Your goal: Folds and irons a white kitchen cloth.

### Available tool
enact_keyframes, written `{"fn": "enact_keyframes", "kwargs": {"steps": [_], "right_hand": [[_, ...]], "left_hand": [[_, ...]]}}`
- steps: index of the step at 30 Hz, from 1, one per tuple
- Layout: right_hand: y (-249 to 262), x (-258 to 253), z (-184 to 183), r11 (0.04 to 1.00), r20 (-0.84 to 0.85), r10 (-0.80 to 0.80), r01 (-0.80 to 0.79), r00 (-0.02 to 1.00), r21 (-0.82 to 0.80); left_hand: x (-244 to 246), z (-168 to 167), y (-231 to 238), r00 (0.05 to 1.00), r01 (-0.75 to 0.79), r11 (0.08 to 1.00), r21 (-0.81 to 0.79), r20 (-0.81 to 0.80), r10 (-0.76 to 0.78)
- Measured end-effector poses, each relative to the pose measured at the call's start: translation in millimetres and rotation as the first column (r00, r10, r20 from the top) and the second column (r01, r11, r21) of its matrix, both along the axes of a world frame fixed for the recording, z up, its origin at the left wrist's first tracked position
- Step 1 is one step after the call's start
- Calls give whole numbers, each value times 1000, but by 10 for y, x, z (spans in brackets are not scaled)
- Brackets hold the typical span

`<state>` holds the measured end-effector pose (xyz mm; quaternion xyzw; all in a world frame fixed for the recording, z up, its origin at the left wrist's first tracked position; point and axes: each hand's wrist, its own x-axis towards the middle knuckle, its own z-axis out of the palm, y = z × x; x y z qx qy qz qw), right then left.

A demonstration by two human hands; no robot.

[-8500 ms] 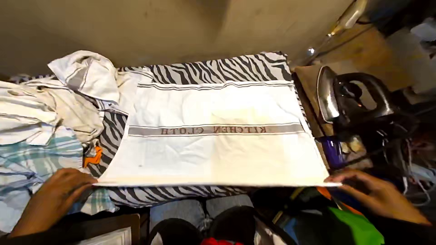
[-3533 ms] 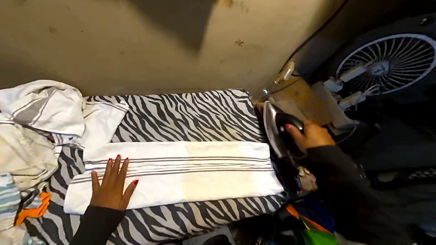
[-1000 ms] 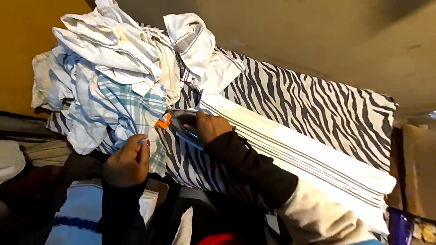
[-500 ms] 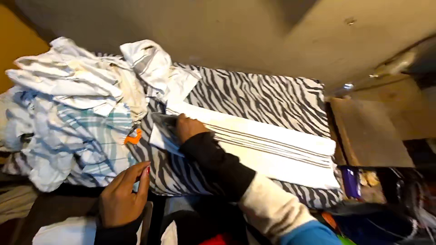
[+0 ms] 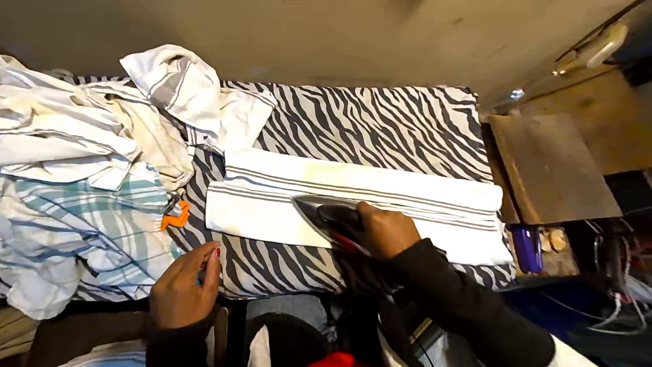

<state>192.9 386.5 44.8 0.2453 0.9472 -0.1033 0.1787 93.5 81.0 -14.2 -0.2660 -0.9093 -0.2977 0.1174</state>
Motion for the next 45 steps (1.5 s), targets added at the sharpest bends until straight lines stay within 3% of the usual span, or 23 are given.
{"fn": "enact_keyframes", "kwargs": {"steps": [4, 8, 10, 14, 16, 19, 22, 25, 28, 31, 33, 40, 45], "right_hand": [[-225, -524, -99, 986, -128, 163, -167, 978, -22], [-546, -1061, -32, 965, -104, 217, -229, 971, -129], [-710, -1224, -83, 956, -226, 229, -262, 947, -132], [-916, -1445, -37, 929, -228, 228, -282, 947, -241], [-909, -1348, -125, 934, -298, 190, -266, 935, -239], [-630, -958, 119, 930, -62, 156, -168, 986, -328], [-99, -321, 121, 975, 72, 18, -1, 997, -223], [439, 289, 7, 992, 65, -110, 114, 992, -51], [741, 765, -204, 988, -191, 105, -80, 976, 133], [773, 741, -169, 986, -193, 128, -105, 973, 128], [778, 605, -140, 992, -166, 86, -69, 982, 103], [975, 364, -265, 954, -251, 297, -274, 921, 124], [931, 280, -220, 970, -167, 241, -229, 956, 85]], "left_hand": [[20, -50, 3, 1000, 9, 999, 52, -27, -8], [52, -7, -140, 996, -43, 999, 12, -76, 44], [50, 25, -171, 993, -54, 999, 0, -101, 54], [54, 170, 19, 993, 24, 1000, 19, -114, -21], [88, 253, 197, 993, 71, 997, 31, -101, -68], [79, 254, 404, 986, 138, 989, 50, -99, -132], [-13, 93, 536, 975, 206, 978, 15, -86, -204], [-149, -76, 755, 958, 285, 958, -25, -21, -286], [-359, -328, 1092, 936, 351, 931, -106, 16, -351], [-552, -649, 1223, 942, 332, 890, -313, 64, -329], [-619, -805, 1210, 953, 294, 888, -353, 42, -300], [-626, -830, 1166, 957, 286, 905, -314, 39, -289], [-641, -836, 1143, 956, 291, 907, -304, 52, -289]]}}
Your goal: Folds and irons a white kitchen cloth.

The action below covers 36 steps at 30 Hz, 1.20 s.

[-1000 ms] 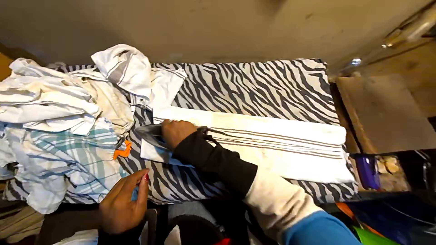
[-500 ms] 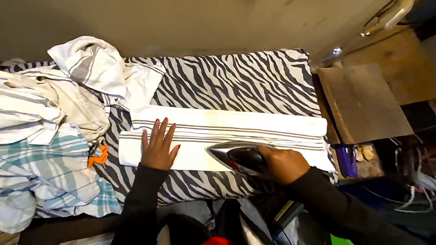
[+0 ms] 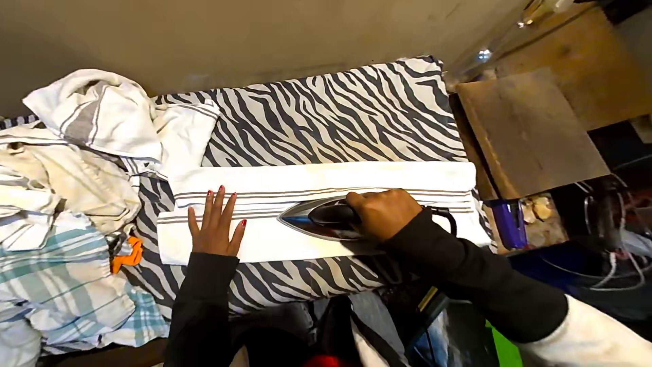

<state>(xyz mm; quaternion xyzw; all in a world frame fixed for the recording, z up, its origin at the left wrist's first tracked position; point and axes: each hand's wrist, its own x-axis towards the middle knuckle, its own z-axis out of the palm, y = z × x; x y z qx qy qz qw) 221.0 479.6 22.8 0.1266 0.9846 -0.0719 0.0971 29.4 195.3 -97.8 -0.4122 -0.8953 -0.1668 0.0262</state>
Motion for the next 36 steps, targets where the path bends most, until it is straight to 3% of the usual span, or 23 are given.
{"fn": "enact_keyframes", "kwargs": {"steps": [3, 6, 8, 10, 12, 13, 15, 17, 23, 36], "right_hand": [[-225, 58, 63, 980, 42, -188, 190, 981, -65], [-292, 387, 8, 963, -38, -268, 266, 963, -46], [-131, 611, 29, 932, -20, -361, 360, 932, -38], [190, 753, 124, 851, 123, -515, 523, 848, -41], [547, 919, 119, 823, 131, -564, 568, 815, 12], [680, 1028, 90, 858, 90, -513, 512, 854, 42], [849, 1249, 0, 961, -55, -265, 268, 963, 66], [947, 1338, -65, 995, -149, -46, 58, 988, 81], [967, 1165, -68, 993, -181, -18, 39, 983, 114], [1148, 1045, -108, 976, -228, 204, -179, 952, 124]], "left_hand": [[-5, -3, -1, 999, 39, 999, -5, -21, -39], [-67, -40, 9, 996, 68, 998, -3, -53, -68], [-83, -80, -22, 995, 72, 997, 0, -66, -72], [-82, -65, -25, 995, 73, 997, -18, -62, -74], [-79, -63, -17, 995, 70, 997, -23, -67, -71], [-77, -68, -27, 995, 67, 997, -26, -65, -69], [-90, -79, -49, 996, 63, 998, -22, -61, -64], [-103, -101, -64, 997, 57, 998, -15, -60, -58], [-85, -70, -56, 996, 51, 999, -9, -69, -51], [-69, -56, -96, 997, 47, 999, 7, -69, -47]]}}
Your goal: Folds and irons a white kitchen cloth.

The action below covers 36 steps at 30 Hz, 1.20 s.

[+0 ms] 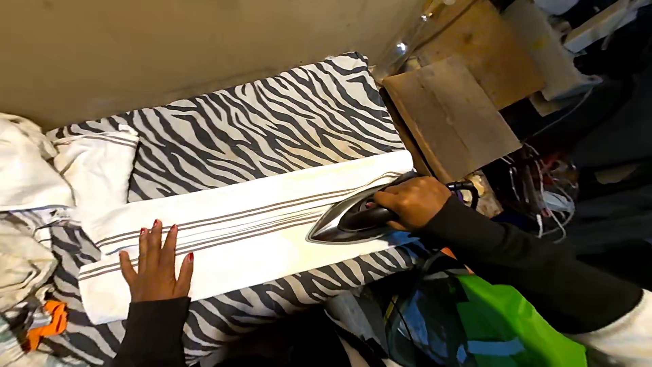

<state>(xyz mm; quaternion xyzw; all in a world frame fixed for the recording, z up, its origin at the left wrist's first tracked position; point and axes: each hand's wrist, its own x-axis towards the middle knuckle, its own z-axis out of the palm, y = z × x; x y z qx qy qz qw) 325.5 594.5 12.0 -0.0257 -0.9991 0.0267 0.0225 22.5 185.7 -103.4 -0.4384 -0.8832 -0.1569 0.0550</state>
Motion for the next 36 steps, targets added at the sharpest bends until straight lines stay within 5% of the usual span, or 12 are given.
{"fn": "enact_keyframes", "kwargs": {"steps": [5, 15, 19, 23, 25, 30, 33, 36], "right_hand": [[-188, -178, 70, 980, 101, -201, 201, 974, 11], [-947, -847, 298, 909, 428, -293, 388, 855, -152], [-661, -510, 290, 874, 458, -379, 473, 804, -107], [-434, 211, 113, 986, 230, -104, 130, 968, -103], [-478, 366, 110, 984, 226, -126, 151, 966, -96], [-497, 334, 340, 951, 476, -222, 297, 851, -89], [-431, 287, 670, 873, 550, -386, 485, 741, -41], [-298, 223, 803, 622, 394, -692, 776, 605, -100]], "left_hand": [[34, 31, 18, 1000, -5, 1000, -13, 16, 5], [14, 57, 92, 1000, -5, 999, -41, 5, 6], [-35, -15, 56, 1000, 18, 1000, -15, -15, -18], [-69, -30, 63, 1000, 20, 1000, 2, -6, -20], [-68, -35, 52, 1000, 25, 1000, 11, -2, -25], [-32, 2, 48, 1000, 18, 998, 53, 23, -19], [57, 182, 177, 999, -2, 998, 58, 43, -1], [276, 383, 571, 993, 74, 995, 63, 83, -79]]}}
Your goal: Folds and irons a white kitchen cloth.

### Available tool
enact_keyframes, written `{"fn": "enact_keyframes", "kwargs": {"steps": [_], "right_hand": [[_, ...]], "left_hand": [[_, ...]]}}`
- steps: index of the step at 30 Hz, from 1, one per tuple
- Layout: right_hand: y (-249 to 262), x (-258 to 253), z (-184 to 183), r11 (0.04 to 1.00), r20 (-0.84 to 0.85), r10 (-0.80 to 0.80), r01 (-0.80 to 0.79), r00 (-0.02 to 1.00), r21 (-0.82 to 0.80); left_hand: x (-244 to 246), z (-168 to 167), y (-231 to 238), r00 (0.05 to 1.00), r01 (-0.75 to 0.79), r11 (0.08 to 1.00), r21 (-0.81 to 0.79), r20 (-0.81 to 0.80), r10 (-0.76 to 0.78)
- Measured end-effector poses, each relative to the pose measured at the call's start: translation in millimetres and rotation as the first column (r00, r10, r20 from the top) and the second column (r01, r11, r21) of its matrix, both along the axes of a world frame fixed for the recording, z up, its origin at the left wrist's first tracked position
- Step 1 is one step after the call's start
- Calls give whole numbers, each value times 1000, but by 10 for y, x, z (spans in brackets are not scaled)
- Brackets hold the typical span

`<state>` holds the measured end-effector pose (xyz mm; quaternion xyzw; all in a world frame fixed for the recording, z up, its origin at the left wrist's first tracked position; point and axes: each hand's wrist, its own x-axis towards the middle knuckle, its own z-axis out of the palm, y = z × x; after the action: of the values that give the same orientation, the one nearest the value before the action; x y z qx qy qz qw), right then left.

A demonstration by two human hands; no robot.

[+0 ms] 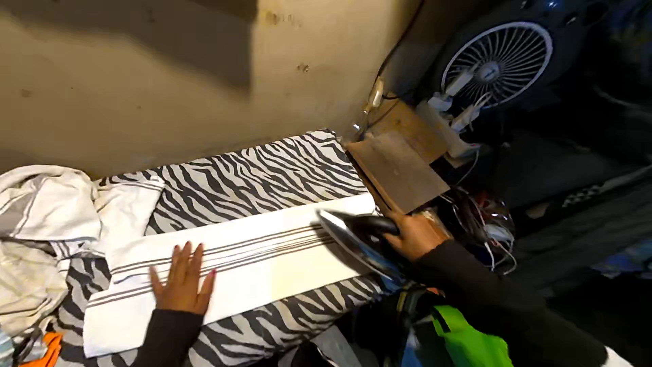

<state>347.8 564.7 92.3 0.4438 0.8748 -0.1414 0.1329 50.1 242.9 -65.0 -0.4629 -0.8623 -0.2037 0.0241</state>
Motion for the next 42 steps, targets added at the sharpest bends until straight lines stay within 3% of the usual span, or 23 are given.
{"fn": "enact_keyframes", "kwargs": {"steps": [2, 6, 11, 13, 18, 24, 27, 29, 31, 33, 35, 37, 39, 42], "right_hand": [[138, -83, -36, 993, 0, -117, 117, 993, 13], [404, -118, 8, 992, 160, -125, 127, 979, -2], [873, -164, 281, 943, -80, -288, 298, 954, 152], [1175, -248, 235, 931, -64, -315, 321, 947, 173], [1610, -430, 106, 936, -25, -316, 316, 948, 157], [1778, -531, -20, 937, -53, -320, 324, 946, 134], [1864, -551, -62, 934, -89, -304, 315, 949, 171], [1723, -514, -55, 914, -143, -203, 240, 969, 328], [1389, -393, -111, 847, -291, 46, 117, 956, 519], [897, -259, -291, 862, -346, 123, 73, 930, 502], [427, -127, -704, 918, -361, 3, 140, 932, 371], [135, -79, -1109, 947, -337, -173, 250, 926, 201], [-3, -101, -1324, 925, -393, -237, 330, 888, 186], [-120, -164, -1302, 902, -460, -342, 424, 819, 85]], "left_hand": [[178, 49, 386, 995, 102, 995, 3, 12, -102], [549, 83, 1084, 949, 308, 951, 0, 67, -307], [1035, 25, 1993, 776, 620, 782, -73, 208, -596], [1240, 33, 2361, 761, 635, 767, -94, 250, -599], [1500, 23, 2797, 832, 484, 875, -10, 315, -456], [1705, -101, 2818, 891, 424, 901, -95, 222, -396], [1681, -112, 2817, 846, 520, 846, -121, 212, -490], [1613, -6, 2762, 778, 603, 787, -131, 317, -543], [1513, 147, 2548, 703, 610, 790, 59, 420, -574], [1418, 170, 2173, 828, 456, 865, 208, 258, -498], [1250, 39, 1791, 950, 283, 946, 159, 86, -299], [1108, -153, 1482, 984, 174, 984, 34, 23, -175], [1051, -248, 1359, 985, 171, 985, -10, -8, -171], [1092, -222, 1364, 980, 194, 981, -24, 43, -193]]}}
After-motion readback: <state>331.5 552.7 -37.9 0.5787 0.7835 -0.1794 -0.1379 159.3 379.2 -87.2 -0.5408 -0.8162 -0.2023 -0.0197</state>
